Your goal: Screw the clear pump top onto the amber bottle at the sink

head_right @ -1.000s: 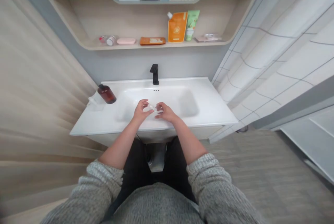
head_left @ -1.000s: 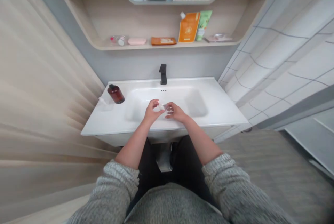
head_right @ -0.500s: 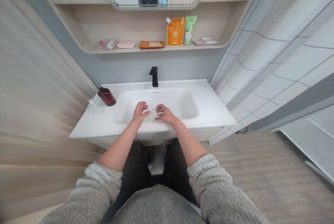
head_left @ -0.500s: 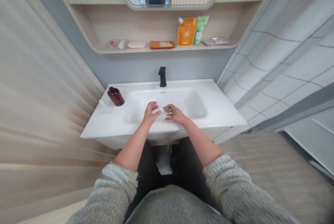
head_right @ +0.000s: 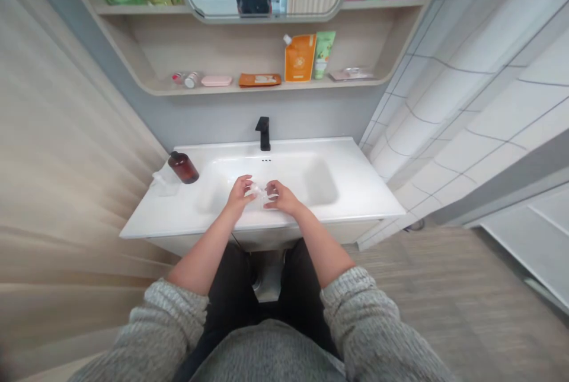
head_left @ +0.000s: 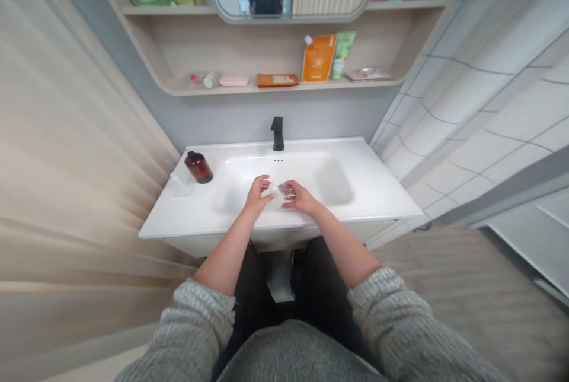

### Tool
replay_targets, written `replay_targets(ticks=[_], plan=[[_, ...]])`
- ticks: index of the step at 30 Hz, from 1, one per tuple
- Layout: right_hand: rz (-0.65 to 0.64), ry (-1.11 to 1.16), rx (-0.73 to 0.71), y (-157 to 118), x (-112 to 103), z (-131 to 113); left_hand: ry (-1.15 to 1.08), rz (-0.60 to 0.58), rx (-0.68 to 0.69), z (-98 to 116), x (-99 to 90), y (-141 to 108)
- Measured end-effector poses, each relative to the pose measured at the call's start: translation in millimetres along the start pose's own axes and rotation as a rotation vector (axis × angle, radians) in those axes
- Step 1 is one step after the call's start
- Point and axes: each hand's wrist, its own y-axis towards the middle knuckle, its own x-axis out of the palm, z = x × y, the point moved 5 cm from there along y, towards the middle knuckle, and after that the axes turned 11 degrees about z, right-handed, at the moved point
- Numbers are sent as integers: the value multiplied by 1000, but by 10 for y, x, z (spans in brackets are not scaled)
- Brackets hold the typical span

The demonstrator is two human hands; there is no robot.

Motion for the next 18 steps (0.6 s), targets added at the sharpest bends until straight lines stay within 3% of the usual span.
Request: replay_targets(ticks=[6,13,18], plan=[[7,-34,6,0,-11,3,12,-27,-54,-19,62,-25],[13,-29,11,-3,-7,6,245,257,57,88,-191,34],[13,-36,-23,-5,-5,29,359,184,143,377,-286,58]])
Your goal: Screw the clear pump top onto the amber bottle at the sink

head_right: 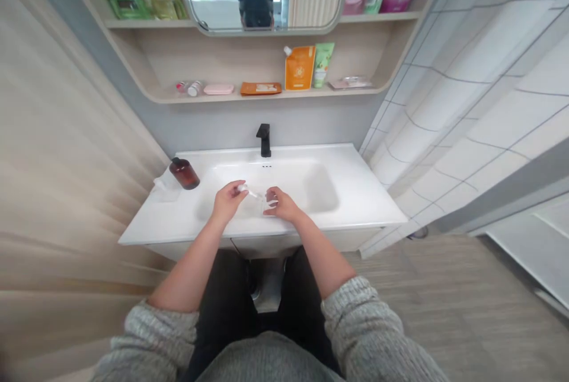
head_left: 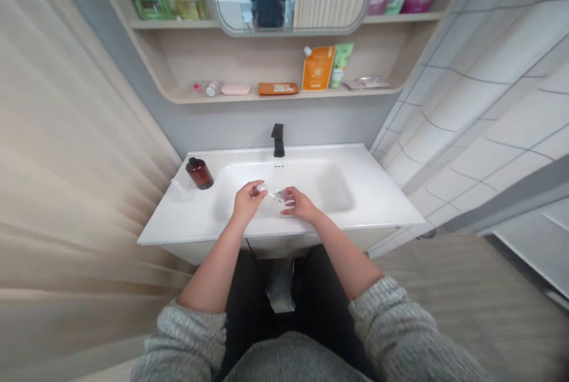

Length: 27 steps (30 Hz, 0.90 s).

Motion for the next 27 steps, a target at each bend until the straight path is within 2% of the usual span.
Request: replay_targets(ticks=[3,7,10,16,20,23,25,27], plan=[[7,2,-6,1,-2,24,39,-18,32,146,-9,30],[12,-1,-21,-4,1,24,85,-3,-15,218,7,11],[24,1,-22,-11,-2,0,80,53,-88,192,-133,-48],[60,-9,-6,-11,-28,-37,-123,231,-279,51,-791,-184],[79,-19,-65,6,-54,-18,-156,211,-422,-105,-1116,-236],[105,-54,-88,17,-77,13,44,282,-380,-209,-1496,-236],[114,-65,-69,21,-83,29,343,366,-318,-264,-1853,-238],[117,-60,-39,23,-81,36,715,362,-198,-281,-2168,-230]])
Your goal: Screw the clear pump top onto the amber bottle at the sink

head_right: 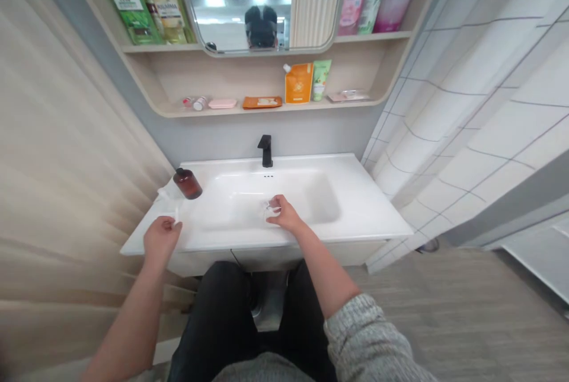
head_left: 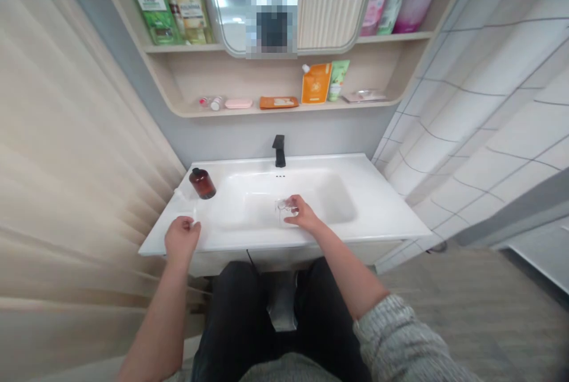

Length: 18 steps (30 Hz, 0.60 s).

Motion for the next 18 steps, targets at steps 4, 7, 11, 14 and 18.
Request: replay_targets(ticks=[4,7,11,14,18], plan=[[8,14,46,-1,4,-17,350,25,289,-200,-184,137],[11,9,65,-11,1,-54,421,2,328,-236,-160,158],[-7,1,85,-36,0,-112,447,12,351,-200,-121,138],[-7,6,89,-37,-1,-118,465,20,322,-205,-142,107],[8,17,87,-16,6,-77,405,64,344,-144,-191,37]])
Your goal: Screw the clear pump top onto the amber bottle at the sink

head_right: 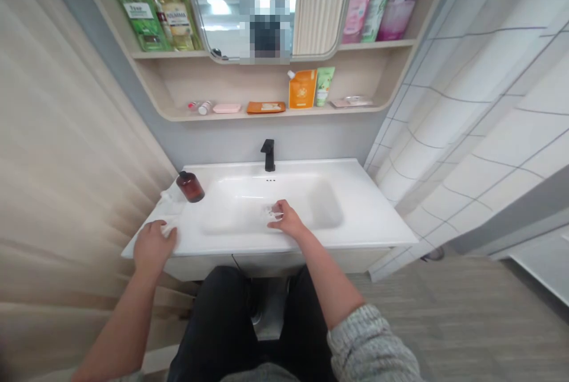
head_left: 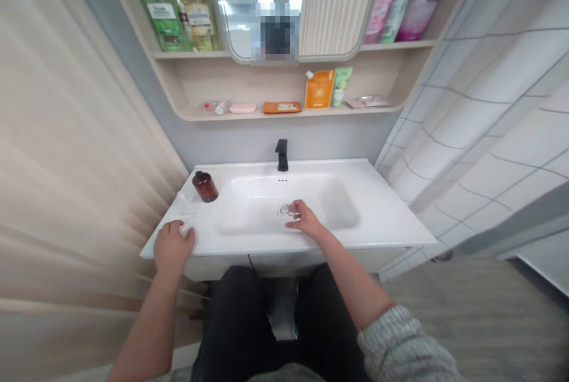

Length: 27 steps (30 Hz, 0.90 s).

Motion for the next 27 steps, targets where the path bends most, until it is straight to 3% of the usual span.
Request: replay_targets(ticks=[4,8,10,13,15,18,20,22,27], plan=[[8,33,-10,5,9,8,-114,131,27,259,-150,176],[1,53,-28,-13,-3,-9,-137,152,63,698,-240,780],[1,53,-30,-12,-10,3,-132,102,96,916,-210,1156],[12,53,-26,8,2,39,-87,-66,76,1117,-35,1606],[50,63,-31,27,7,47,-46,-198,20,1152,128,1762],[169,84,-85,36,-84,-5,7,-328,-55,1111,340,1805],[254,55,-134,12,-268,-60,11,-322,-62,1071,419,1777],[340,-17,-170,-34,-586,-98,-16,-269,-58,1039,445,1736],[625,-174,-173,-168,-1782,8,-120,-163,-14,1097,335,1591]])
